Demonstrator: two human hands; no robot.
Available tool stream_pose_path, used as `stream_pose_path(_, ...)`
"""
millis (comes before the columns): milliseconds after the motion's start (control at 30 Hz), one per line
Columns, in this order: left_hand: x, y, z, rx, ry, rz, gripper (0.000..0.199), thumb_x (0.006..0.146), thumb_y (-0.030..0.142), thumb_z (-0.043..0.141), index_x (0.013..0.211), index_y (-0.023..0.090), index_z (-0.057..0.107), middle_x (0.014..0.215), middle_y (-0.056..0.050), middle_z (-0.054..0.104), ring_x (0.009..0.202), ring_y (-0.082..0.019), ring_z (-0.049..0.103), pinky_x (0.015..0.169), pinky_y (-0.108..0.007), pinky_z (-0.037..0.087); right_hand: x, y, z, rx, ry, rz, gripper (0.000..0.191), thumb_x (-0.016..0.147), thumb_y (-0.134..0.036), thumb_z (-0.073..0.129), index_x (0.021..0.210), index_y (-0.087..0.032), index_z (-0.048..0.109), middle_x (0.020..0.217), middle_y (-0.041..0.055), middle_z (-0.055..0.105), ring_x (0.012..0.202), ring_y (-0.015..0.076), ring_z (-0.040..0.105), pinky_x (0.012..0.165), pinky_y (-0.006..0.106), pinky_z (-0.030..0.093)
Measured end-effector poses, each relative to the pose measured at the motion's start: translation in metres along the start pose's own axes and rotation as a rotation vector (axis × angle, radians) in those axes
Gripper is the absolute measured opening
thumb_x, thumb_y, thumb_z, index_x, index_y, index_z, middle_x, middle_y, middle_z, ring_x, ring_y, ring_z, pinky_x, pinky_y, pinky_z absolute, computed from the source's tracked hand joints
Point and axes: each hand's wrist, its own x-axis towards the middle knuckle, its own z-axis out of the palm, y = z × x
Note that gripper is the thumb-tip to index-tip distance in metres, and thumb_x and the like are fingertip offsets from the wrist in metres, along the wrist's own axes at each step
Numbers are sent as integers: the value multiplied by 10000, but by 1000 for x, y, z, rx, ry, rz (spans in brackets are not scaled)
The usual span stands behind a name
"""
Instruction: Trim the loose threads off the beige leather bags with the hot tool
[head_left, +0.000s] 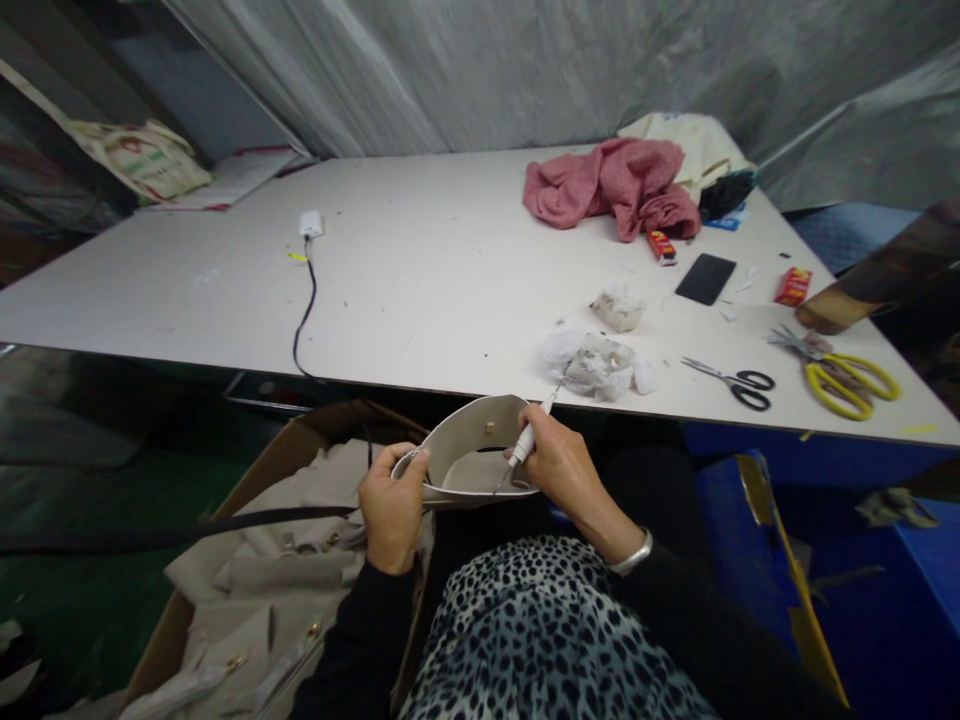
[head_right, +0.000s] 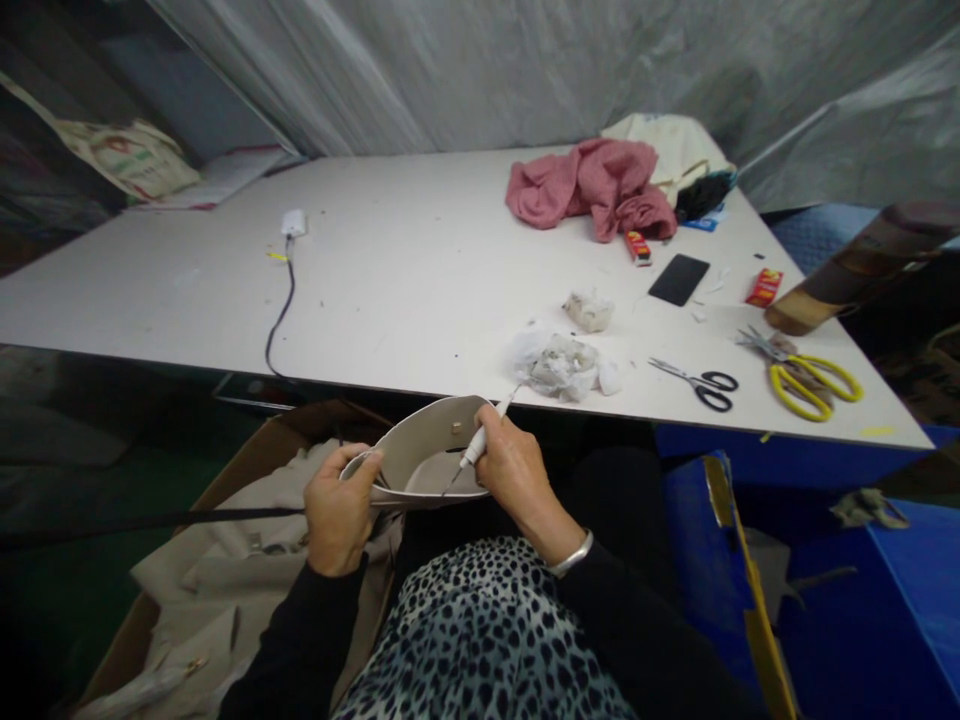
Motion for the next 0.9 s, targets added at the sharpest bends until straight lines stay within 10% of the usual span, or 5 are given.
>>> stream_pose_path(633, 3, -8, 1, -253, 159, -139, 309, 674, 380, 783, 829, 170, 617, 679, 40, 580, 591, -120, 545, 598, -238, 462, -14, 1, 8, 555, 297, 148, 208, 812, -265, 721, 898, -231, 535, 895, 9, 706, 753, 170, 630, 720, 283, 472)
stream_pose_path(900, -12, 59, -78, 199, 16, 114, 271, 743, 456, 783, 739, 199, 698, 762, -17, 686, 715, -198, 630, 611, -295, 539, -30, -33, -33, 1073, 128, 225, 433, 706, -317, 858, 832, -231, 453, 819, -26, 695, 647, 122, 599, 599, 234, 477)
